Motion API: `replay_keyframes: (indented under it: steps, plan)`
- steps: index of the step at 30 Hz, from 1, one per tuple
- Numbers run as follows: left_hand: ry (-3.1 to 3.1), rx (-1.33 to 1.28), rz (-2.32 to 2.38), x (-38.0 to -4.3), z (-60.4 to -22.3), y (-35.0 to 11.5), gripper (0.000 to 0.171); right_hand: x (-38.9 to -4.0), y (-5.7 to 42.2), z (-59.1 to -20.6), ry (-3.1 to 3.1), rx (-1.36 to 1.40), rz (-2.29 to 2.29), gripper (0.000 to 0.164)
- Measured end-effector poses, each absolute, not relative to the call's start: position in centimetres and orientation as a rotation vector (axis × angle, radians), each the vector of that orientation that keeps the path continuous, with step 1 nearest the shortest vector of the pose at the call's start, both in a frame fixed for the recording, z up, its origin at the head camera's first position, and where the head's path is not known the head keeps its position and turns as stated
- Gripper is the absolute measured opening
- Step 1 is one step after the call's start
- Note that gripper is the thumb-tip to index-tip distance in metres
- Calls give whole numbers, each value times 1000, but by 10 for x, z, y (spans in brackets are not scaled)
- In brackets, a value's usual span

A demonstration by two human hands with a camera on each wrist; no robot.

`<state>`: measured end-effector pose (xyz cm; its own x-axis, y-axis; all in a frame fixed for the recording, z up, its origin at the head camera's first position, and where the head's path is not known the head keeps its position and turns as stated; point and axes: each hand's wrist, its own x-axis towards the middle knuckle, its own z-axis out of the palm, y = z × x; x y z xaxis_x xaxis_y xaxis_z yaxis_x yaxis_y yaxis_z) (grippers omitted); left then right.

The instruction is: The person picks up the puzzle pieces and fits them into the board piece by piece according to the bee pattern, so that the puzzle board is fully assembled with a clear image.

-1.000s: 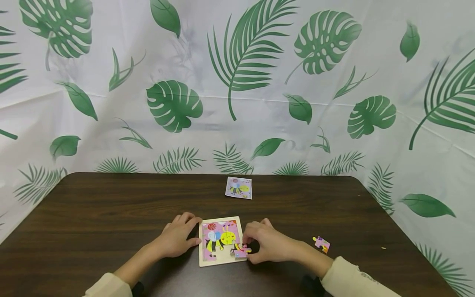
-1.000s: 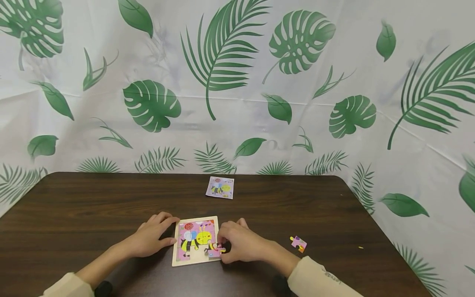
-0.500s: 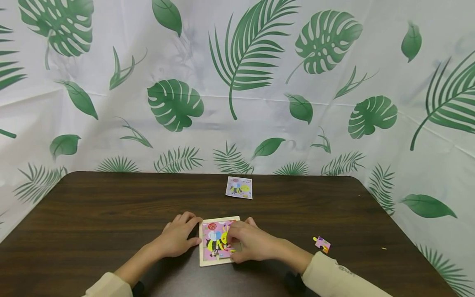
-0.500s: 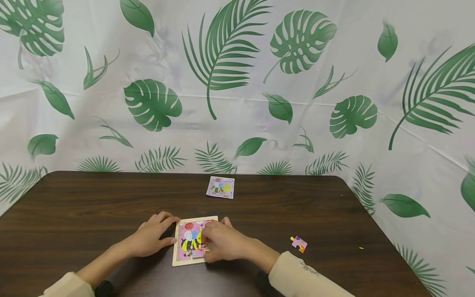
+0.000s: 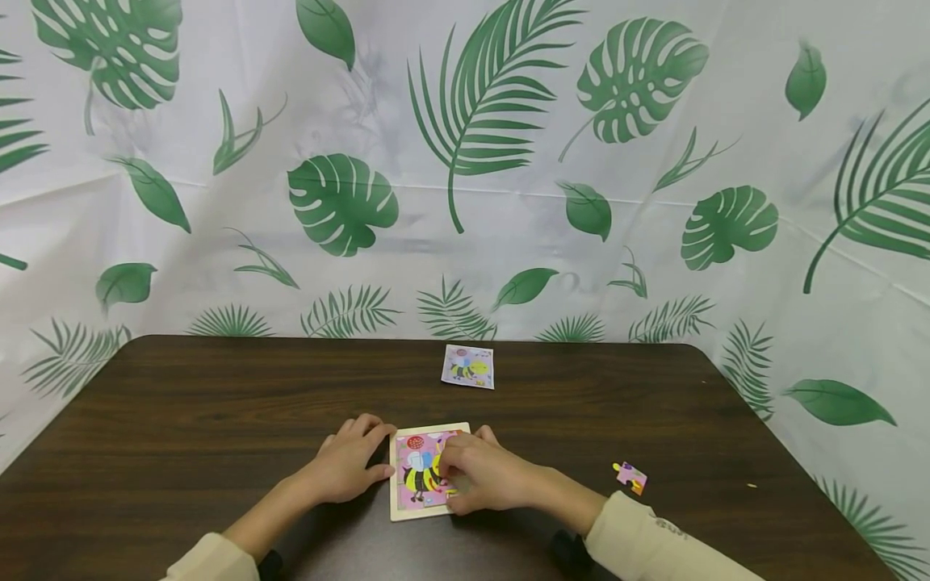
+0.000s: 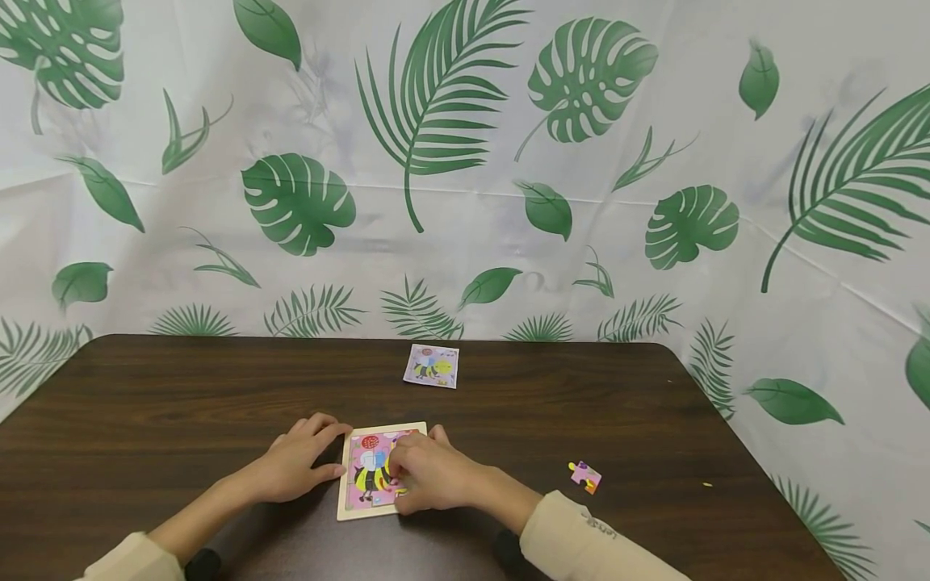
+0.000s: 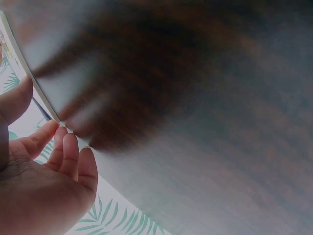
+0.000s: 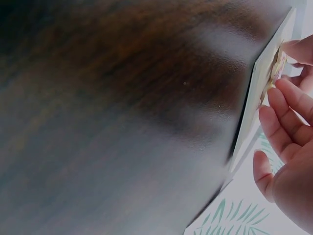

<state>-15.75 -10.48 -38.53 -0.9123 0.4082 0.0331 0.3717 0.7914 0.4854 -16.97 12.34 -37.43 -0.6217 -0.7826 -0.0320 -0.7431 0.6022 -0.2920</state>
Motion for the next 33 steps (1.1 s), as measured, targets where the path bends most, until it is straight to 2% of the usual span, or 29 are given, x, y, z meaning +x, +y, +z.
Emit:
replay_keyframes:
  steps: [33]
  plan:
    - [2890, 642, 753, -158, -384, -105, 45, -167, 124, -373, 2612, -1327, -398, 25]
